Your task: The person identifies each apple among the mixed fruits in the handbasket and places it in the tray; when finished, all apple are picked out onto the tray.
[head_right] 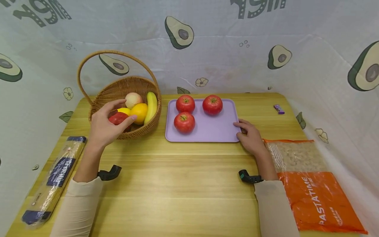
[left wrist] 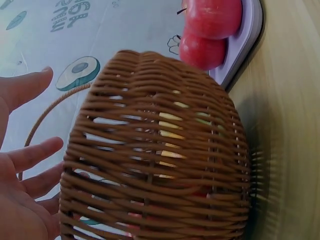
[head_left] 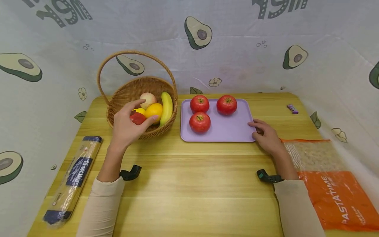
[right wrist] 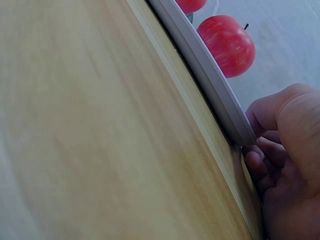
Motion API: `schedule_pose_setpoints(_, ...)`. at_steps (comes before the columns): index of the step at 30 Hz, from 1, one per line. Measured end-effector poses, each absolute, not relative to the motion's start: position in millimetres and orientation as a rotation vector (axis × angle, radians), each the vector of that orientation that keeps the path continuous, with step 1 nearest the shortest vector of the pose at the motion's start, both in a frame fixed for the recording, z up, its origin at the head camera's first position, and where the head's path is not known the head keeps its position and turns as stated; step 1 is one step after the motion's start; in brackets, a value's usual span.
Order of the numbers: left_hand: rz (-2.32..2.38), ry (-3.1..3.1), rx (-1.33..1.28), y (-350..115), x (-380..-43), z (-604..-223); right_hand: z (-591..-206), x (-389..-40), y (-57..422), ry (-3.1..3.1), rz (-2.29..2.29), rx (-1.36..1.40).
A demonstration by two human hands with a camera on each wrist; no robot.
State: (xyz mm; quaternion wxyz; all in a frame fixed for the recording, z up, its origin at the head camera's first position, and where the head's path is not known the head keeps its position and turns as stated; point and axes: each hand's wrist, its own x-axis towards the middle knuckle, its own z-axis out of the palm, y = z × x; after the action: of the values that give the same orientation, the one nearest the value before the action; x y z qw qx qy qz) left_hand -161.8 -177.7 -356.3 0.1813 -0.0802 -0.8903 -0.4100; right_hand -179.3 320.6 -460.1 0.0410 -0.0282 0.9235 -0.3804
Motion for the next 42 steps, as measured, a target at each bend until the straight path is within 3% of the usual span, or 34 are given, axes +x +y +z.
schedule_pose_setpoints(42,-0.631,-2.946,-0.033,-201,-172,-360,-455,-179,315,2.819,-1.172,-0.066)
